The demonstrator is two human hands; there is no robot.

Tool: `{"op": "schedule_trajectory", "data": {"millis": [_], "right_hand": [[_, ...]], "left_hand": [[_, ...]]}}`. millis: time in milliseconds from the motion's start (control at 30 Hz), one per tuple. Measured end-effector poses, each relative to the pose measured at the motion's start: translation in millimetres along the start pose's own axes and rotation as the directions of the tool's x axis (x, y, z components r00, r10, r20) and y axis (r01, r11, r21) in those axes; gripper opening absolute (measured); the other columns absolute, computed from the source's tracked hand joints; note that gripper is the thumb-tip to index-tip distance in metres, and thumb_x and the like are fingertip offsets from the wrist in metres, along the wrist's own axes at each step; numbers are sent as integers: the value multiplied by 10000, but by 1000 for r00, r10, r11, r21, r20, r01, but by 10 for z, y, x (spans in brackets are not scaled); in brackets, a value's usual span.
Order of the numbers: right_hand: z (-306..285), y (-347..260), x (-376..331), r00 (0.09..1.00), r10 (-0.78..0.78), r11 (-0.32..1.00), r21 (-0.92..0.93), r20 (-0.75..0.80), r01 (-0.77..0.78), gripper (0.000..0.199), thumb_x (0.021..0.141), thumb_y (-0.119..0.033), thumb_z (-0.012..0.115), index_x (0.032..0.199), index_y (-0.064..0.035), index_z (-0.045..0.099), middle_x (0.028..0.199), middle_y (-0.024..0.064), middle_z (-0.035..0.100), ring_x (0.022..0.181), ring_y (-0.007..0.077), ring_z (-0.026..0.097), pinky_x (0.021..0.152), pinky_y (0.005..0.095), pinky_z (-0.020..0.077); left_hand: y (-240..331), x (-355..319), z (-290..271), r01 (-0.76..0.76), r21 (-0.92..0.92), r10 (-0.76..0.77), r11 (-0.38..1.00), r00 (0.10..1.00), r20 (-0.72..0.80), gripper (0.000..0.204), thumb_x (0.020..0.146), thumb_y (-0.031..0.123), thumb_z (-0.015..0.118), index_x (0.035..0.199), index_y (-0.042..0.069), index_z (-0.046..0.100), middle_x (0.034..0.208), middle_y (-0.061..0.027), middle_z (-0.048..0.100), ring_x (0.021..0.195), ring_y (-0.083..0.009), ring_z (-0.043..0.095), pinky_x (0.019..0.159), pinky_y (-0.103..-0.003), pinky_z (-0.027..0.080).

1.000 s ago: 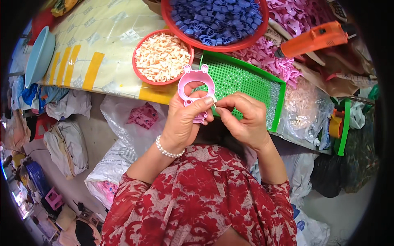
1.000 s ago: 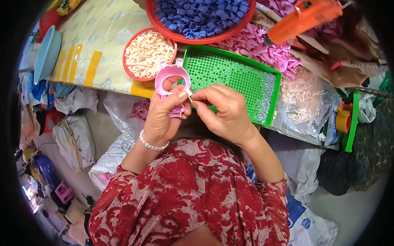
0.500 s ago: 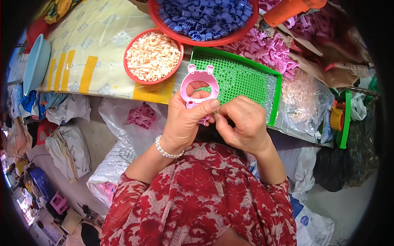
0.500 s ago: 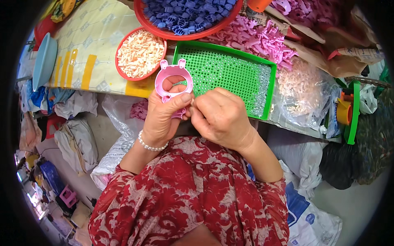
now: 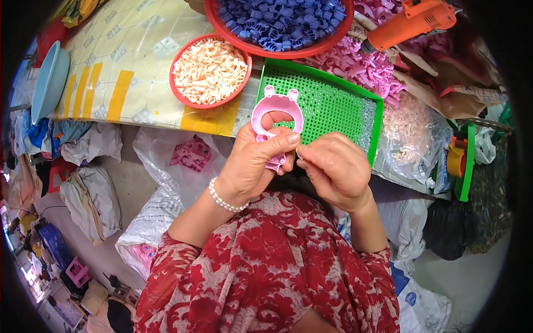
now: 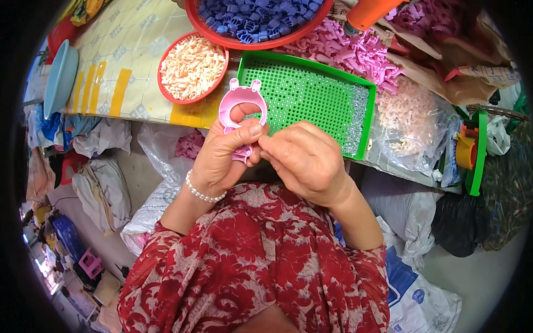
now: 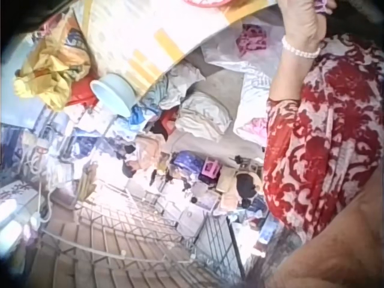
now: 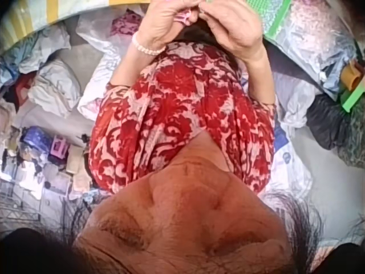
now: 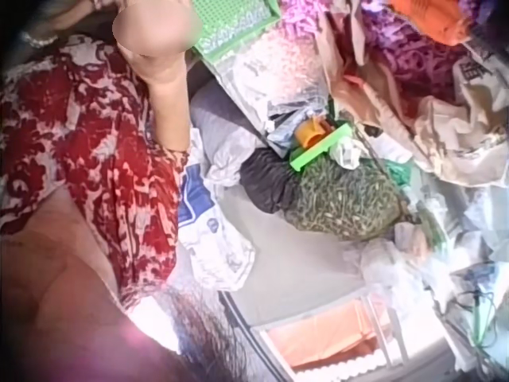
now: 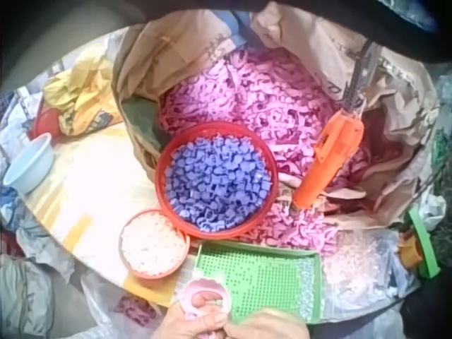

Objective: Assembling small pink plastic toy parts and gluing components together using a heat tool.

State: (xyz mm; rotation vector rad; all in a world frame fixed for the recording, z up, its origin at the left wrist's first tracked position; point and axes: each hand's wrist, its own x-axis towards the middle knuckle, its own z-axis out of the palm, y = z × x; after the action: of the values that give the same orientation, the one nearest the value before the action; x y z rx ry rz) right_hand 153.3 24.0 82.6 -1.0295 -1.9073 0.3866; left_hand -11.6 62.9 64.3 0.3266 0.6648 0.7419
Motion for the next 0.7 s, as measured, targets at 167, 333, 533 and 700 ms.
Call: {"op": "schedule_trajectory", "data": {"millis": [167, 333, 533, 700], "right_hand": [[-29, -27, -2, 1000, 5, 998, -59, -8, -5, 254, 676, 36, 730, 913, 6, 646, 755, 104, 627, 638, 242, 601, 568, 318, 476], [14, -33, -47, 995, 65, 998, 25, -76, -63, 257, 674, 23, 711, 923, -9, 655, 756, 80, 623, 647, 226, 604, 552, 307, 471], [5, -39, -16, 999, 44, 998, -39, 7, -44, 192, 686, 10, 720, 869, -14, 670, 730, 58, 628, 632, 203, 593, 569, 298, 448], [-32, -31, -29, 997, 40, 996, -78, 66, -35, 184, 688, -17, 721, 865, -29, 675, 730, 40, 627, 630, 194, 586, 560, 291, 429]], "left_hand": [[-50, -6, -19, -69, 102, 69, 992, 998, 5, 270, 898, 186, 612, 1119, 55, 527, 750, -39, 617, 516, -114, 566, 443, -212, 417], [-57, -15, 52, -124, 25, 125, 992, 990, -61, 523, 959, 490, 365, 1121, 17, 519, 775, -54, 610, 503, -128, 557, 438, -225, 415], [-101, -21, 1, -76, 137, 84, 988, 995, -56, 663, 950, 597, 244, 1017, 7, 539, 748, -71, 609, 485, -134, 543, 422, -227, 405], [-89, -40, -29, -58, 172, 61, 983, 998, -9, 638, 953, 589, 264, 927, 19, 549, 709, -76, 606, 487, -130, 552, 414, -216, 400]]}}
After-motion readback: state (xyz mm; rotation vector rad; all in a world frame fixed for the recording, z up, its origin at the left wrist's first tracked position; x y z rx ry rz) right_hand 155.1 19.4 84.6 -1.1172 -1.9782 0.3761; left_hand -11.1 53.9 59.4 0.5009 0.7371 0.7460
